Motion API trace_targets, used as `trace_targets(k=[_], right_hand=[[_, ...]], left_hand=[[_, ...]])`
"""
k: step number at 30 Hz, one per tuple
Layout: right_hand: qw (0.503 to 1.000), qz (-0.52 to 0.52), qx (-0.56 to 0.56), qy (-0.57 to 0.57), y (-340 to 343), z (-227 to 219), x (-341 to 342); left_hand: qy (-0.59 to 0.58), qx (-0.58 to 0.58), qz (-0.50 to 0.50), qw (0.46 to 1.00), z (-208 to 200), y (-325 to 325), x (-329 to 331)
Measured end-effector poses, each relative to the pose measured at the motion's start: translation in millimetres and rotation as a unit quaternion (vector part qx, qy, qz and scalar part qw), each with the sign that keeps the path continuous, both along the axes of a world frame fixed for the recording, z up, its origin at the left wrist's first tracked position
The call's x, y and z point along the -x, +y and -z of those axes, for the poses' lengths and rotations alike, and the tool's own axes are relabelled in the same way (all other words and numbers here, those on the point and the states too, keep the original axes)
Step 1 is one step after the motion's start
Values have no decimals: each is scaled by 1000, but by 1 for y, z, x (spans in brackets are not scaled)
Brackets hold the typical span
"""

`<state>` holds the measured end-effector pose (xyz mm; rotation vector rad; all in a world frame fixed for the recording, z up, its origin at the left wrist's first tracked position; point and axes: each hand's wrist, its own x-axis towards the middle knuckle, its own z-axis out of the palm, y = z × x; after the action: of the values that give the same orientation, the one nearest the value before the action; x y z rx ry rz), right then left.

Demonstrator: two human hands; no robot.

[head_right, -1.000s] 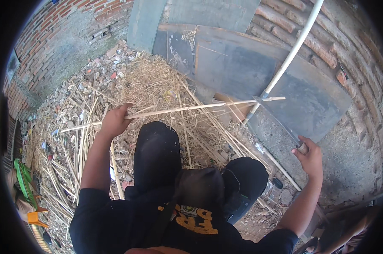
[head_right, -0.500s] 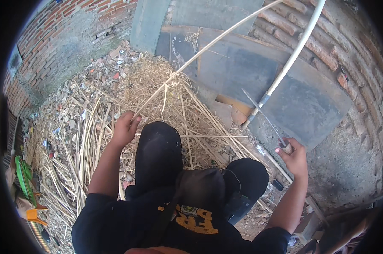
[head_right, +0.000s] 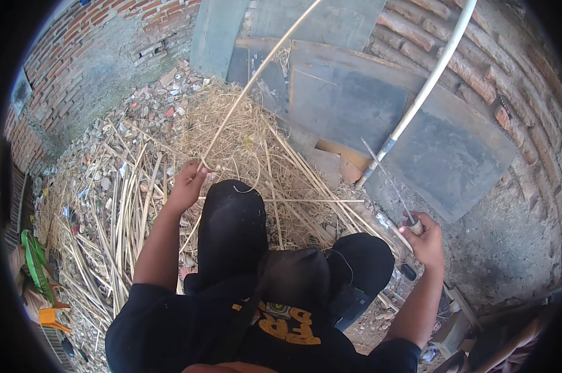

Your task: The person uses a knife to shave and thin out long strips of bamboo while sitting over a pile of wood shavings.

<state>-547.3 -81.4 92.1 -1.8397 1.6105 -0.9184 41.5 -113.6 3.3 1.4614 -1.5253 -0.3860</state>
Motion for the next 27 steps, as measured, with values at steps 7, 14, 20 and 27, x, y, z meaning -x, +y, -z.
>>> trace_targets(k=[7,14,20,27], right_hand=[[998,19,-15,-63,4,6,-6],[999,1,-19,-42,3,14,-15],[999,-2,-3,-34,0,4,-20],[994,7,-35,-103,-9,-4,-27]], left_hand=[[3,-25,-26,999,1,3,-8],[-49,-135,-108,984,14,27,-30],[-178,-17,-360,916,-42,41,-79],[-142,-26,-398,906,-112,82,-93]])
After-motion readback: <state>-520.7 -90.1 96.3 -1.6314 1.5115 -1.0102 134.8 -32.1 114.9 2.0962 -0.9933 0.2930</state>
